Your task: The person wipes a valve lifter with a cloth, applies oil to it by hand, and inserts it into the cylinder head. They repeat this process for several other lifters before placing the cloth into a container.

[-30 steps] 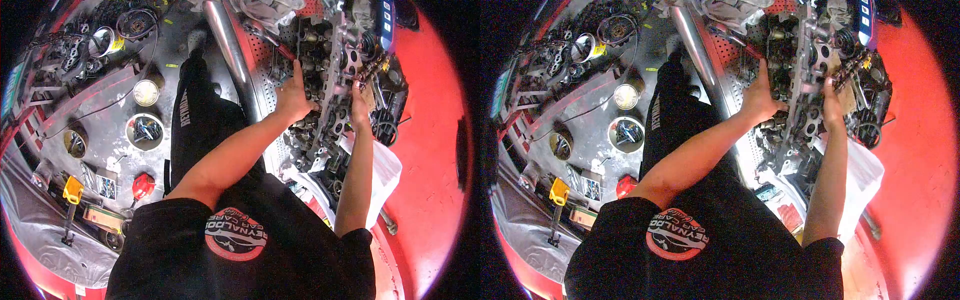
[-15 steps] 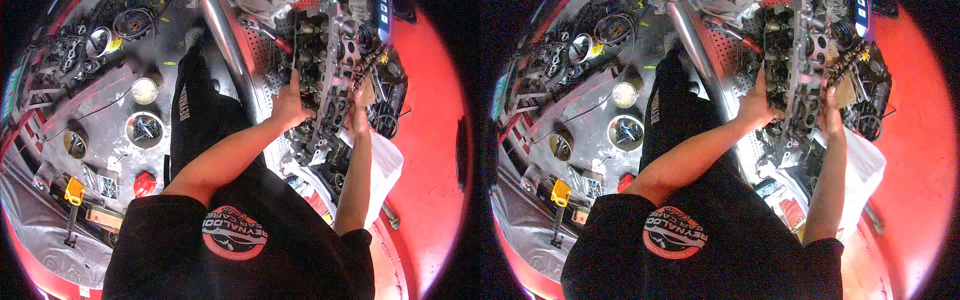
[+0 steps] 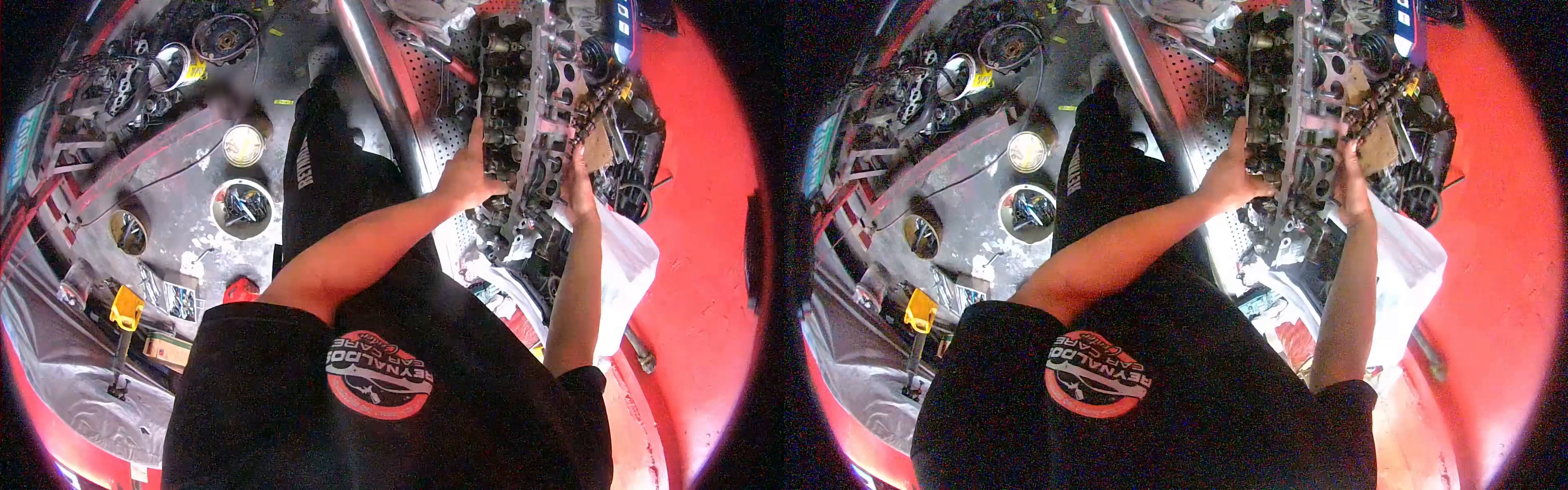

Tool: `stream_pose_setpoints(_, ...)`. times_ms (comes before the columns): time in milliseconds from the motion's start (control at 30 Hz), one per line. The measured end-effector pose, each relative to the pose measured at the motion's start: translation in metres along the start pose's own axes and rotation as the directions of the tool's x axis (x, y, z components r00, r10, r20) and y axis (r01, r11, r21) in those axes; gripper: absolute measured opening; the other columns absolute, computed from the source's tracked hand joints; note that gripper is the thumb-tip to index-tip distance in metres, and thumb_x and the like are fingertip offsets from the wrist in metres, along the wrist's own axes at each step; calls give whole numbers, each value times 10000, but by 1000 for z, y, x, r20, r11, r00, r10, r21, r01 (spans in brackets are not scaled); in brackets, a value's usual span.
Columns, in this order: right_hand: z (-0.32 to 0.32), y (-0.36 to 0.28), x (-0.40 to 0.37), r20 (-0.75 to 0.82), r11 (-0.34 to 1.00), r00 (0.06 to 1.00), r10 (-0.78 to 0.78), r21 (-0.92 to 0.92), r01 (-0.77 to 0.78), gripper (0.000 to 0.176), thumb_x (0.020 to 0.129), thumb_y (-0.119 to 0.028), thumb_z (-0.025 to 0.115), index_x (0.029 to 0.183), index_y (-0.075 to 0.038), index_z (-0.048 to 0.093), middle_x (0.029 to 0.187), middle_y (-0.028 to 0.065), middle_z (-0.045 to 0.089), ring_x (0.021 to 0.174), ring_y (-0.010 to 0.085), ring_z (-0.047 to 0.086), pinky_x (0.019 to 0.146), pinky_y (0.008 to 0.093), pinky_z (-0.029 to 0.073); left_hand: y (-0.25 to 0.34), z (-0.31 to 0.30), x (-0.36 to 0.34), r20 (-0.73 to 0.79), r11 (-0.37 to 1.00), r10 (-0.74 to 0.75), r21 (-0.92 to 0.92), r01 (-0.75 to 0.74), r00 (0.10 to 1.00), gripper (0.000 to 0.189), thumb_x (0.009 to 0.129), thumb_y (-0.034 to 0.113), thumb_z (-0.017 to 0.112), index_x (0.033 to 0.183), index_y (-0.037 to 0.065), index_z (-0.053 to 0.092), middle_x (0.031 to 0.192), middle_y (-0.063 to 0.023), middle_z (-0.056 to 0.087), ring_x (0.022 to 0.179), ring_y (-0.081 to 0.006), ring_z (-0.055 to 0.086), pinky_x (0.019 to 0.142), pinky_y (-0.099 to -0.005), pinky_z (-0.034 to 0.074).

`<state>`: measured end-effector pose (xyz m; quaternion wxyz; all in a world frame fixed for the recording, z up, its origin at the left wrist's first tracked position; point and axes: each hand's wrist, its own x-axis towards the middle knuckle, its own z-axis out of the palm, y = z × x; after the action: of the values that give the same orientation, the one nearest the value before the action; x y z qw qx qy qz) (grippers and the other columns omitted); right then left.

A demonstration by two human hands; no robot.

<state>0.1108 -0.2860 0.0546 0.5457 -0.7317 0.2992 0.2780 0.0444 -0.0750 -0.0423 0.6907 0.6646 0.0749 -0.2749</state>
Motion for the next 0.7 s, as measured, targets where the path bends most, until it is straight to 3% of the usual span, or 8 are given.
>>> stream_pose_setpoints(200,-10,13,-4,109,986,980,169,-8,-169,907,859,-748,354,1521,-168,134,1554,79,191,1412,270,217,1136,445,195,-8,6,-5,-68,971,138,206,-121,988,1307,588,283,865,1465,-17,-57,1073,-316,587,954,-452,604,864,-454,484)
stream_pose_setpoints(233,-7,8,-8,86,984,981,174,-42,-171,919,853,-756,353,1523,-172,123,1559,77,177,1418,272,204,1139,449,184,-4,8,-7,-56,976,87,207,-74,995,1307,588,283,865,1462,-27,-56,1062,-313,592,940,-449,609,855,-454,488)
stream_pose_setpoints(267,0,8,-12,-12,990,991,134,41,-134,796,891,-686,399,1455,-131,316,1487,52,329,1368,223,287,1119,400,237,1,8,-8,-42,977,42,209,-32,998,1306,589,283,866,1458,-37,-55,1051,-309,597,926,-446,613,846,-454,492)
stream_pose_setpoints(300,9,0,-20,-64,984,988,138,-104,-144,960,823,-780,383,1522,-169,140,1567,80,161,1438,263,123,1149,460,117,7,6,-7,-29,976,6,218,1,1000,1306,589,283,866,1455,-47,-54,1040,-306,602,912,-443,618,836,-454,495)
stream_pose_setpoints(367,-12,16,-8,35,978,979,203,-64,-201,964,815,-778,407,1519,-167,159,1567,84,158,1440,265,111,1147,468,113,10,7,-7,-69,966,47,256,-27,997,1306,594,304,866,1451,-59,-50,972,-294,626,845,-409,642,783,-454,509)
stream_pose_setpoints(500,-10,15,-12,-57,983,991,119,-130,-126,847,900,-630,461,1497,-83,215,1548,33,206,1424,175,151,1159,356,97,28,-6,-8,107,967,-200,179,179,974,1281,649,308,826,1456,-21,-113,958,-286,635,819,-408,648,791,-428,518)
stream_pose_setpoints(567,-21,32,2,22,984,994,105,-148,-101,789,914,-593,474,1477,-75,279,1503,44,300,1371,182,253,1138,364,155,-5,6,-3,25,978,44,203,-48,999,1277,674,360,801,1457,2,-142,974,-299,626,814,-410,645,779,-430,517)
stream_pose_setpoints(700,-10,20,-12,-61,986,996,-58,-159,48,824,884,-627,480,1424,-18,347,1426,135,411,1329,259,345,1104,367,243,-2,-34,1,171,868,52,480,-129,984,1140,734,372,752,1482,18,-32,1015,-302,610,903,-440,616,805,-475,496)
